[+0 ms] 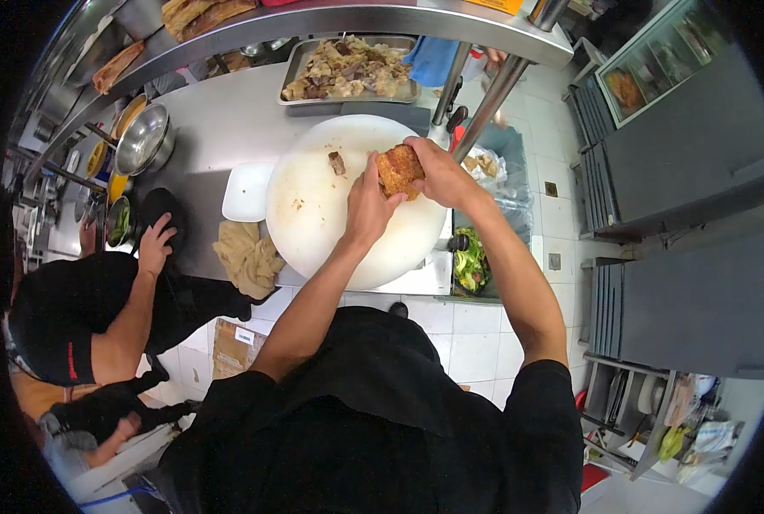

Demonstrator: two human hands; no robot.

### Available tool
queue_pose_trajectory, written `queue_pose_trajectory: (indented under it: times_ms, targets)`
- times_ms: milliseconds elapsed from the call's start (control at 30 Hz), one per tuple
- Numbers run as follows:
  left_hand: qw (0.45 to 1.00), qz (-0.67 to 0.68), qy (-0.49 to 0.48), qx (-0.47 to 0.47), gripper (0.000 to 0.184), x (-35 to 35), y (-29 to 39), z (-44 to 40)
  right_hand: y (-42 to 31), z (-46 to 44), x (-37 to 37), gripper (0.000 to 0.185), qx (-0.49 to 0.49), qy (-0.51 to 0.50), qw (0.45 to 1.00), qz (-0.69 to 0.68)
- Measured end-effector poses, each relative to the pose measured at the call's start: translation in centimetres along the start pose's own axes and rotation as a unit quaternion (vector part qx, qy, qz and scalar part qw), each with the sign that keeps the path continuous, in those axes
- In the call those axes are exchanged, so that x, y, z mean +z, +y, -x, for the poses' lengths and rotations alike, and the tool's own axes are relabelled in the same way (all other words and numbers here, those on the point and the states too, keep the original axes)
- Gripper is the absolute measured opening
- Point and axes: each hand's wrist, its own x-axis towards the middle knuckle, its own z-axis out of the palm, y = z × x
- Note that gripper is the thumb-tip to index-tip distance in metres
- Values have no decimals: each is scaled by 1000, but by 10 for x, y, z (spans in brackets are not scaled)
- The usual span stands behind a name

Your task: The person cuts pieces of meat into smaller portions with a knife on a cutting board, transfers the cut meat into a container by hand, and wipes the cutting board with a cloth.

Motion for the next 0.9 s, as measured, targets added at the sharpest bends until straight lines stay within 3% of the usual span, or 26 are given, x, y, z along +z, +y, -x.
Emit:
queue_pose_trajectory:
  times_ms: [167, 367, 533, 900]
  targets:
    - [999, -41, 16, -4, 109, -2, 9, 10, 7, 4, 7, 79, -52, 12, 998, -36]
    - [995, -15, -39, -86, 118, -1, 16, 13, 3, 11, 13, 90, -12, 9, 999, -40]
    - [998, -16, 8, -59, 107, 8, 12, 11, -2, 13, 27, 94, 37, 39, 996, -72]
    - [998, 46, -27, -28, 98, -14, 12, 11, -22, 27, 46, 89, 41, 176, 981, -74]
